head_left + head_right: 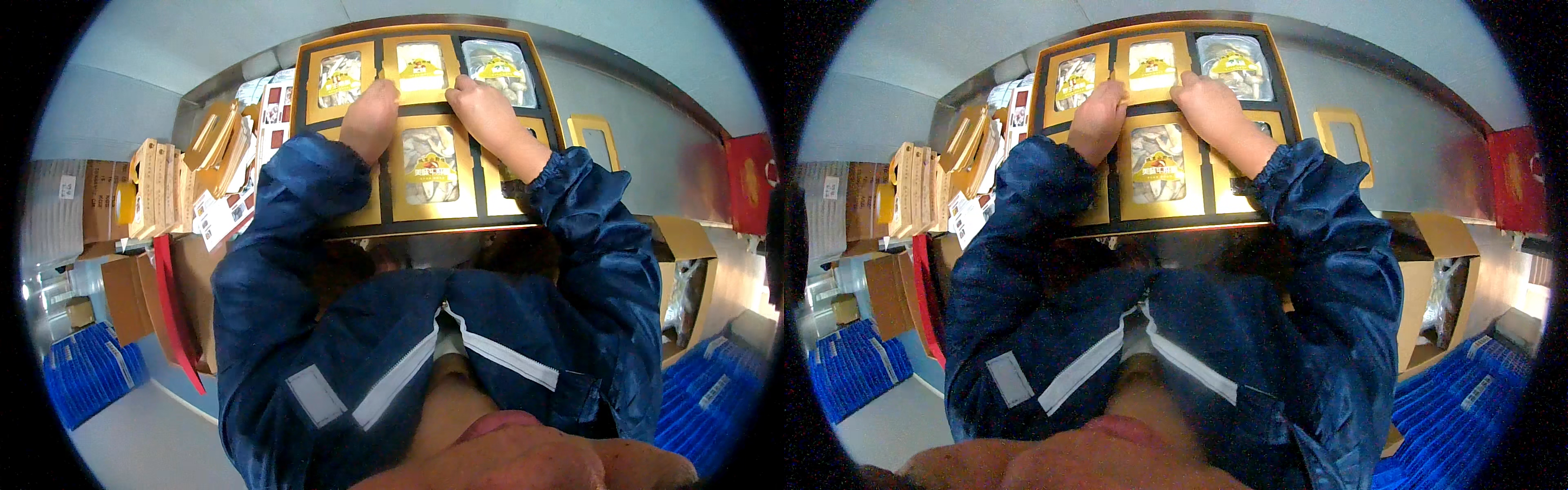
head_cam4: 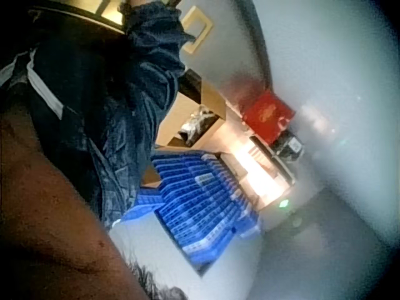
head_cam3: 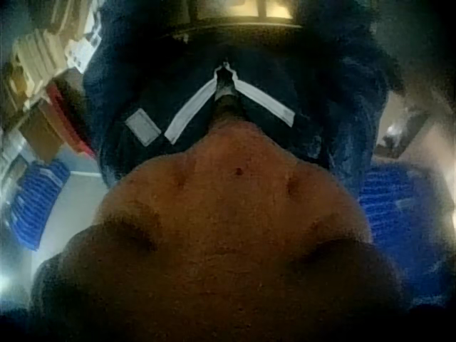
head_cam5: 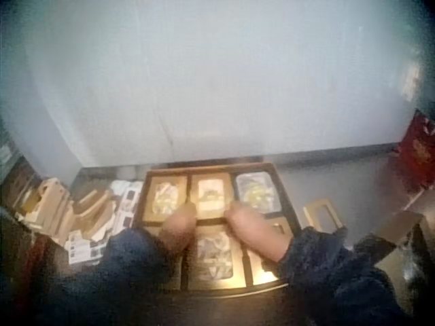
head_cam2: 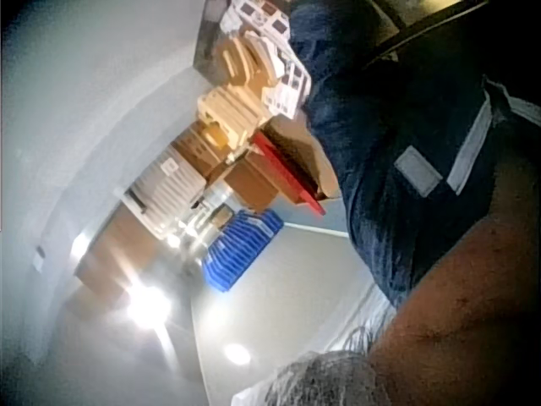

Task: The person assembles a multi-compartment gift box by placing gold cardboard window frames over each compartment containing packaged food items. The person handles each frame individually, aligns it over the compartment, and presses it into place.

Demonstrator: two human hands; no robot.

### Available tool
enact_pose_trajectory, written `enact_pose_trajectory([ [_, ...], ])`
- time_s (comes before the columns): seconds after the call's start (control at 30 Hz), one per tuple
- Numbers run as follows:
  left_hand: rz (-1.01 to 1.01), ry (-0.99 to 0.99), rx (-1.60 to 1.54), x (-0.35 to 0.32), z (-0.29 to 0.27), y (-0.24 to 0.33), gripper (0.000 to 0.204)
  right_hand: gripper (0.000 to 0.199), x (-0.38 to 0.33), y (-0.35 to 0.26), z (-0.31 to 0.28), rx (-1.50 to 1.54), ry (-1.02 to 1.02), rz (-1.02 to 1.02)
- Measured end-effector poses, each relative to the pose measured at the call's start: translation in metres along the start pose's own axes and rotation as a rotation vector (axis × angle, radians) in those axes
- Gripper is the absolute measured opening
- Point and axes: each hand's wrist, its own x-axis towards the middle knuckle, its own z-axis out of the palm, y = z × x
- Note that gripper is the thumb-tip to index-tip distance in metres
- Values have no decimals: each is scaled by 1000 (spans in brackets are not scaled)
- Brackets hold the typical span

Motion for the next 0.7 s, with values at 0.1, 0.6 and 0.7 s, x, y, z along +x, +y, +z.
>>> enact_pose_trajectory([
  [0.1, -224, 109, -124, 10, 8, 7, 23, 6, -1, 3, 6, -12, 42, 6],
  [0.6, -420, -452, -285, 69, 24, -85, 7, 5, -2, -2, 4, 25, 100, 31],
  [0.7, -446, -441, -109, 73, 25, -74, 19, 5, -3, 1, 4, 26, 89, 19],
])
